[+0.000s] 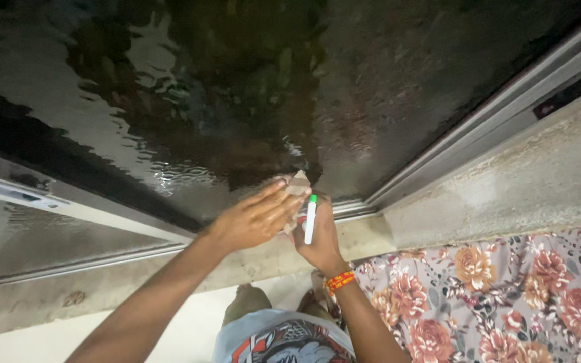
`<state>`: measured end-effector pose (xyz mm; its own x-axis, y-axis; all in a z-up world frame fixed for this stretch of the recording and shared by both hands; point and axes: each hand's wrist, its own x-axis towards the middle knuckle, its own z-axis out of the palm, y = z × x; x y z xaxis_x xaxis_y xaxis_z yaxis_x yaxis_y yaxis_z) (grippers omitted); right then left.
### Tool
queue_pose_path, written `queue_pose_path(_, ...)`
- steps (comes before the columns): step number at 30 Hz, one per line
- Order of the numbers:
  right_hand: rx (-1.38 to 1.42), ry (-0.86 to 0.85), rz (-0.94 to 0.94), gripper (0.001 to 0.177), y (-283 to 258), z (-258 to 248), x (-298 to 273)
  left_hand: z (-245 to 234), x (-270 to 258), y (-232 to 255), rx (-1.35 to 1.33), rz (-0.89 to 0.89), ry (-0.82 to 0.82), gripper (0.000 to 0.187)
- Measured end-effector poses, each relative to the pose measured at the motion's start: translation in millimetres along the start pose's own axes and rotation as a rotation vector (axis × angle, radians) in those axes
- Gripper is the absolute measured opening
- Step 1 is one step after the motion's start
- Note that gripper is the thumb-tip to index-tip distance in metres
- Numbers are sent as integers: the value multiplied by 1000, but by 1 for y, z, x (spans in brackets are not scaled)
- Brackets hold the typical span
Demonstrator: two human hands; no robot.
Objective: The person cleans a textured glass door using a cloth and a spray bottle. They repeatedly wipe the surface and spray liquid onto the glass to remove dirt and streaks.
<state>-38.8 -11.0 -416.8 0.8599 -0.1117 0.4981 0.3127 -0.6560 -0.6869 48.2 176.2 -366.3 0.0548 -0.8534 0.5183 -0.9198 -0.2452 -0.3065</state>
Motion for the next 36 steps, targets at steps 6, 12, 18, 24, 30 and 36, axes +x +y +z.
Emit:
queue_pose_path(6, -19, -90, -65, 75, 23, 20, -12, 29, -25, 39, -292, -222, 9, 40)
queue_pose_path(12, -120, -66, -183, 57, 22, 13, -13, 20, -49, 57, -359, -409, -20, 56)
queue_pose_path(18, -25, -101, -45, 65, 14, 10, -32, 12, -60, 72, -414, -565, 48, 56)
queue_pose_path(24, 89, -158, 225, 71, 3, 20, -50, 2, -65, 75, -450, -576, 84, 53)
queue_pose_path(30, 231, -66, 367, 73, 11, 31, -59, -7, -64, 77, -477, -539, 76, 57)
queue_pose_path(36, 205, -32, 350, 67, 4, 40, -51, -12, -50, 74, -514, -534, 128, 63)
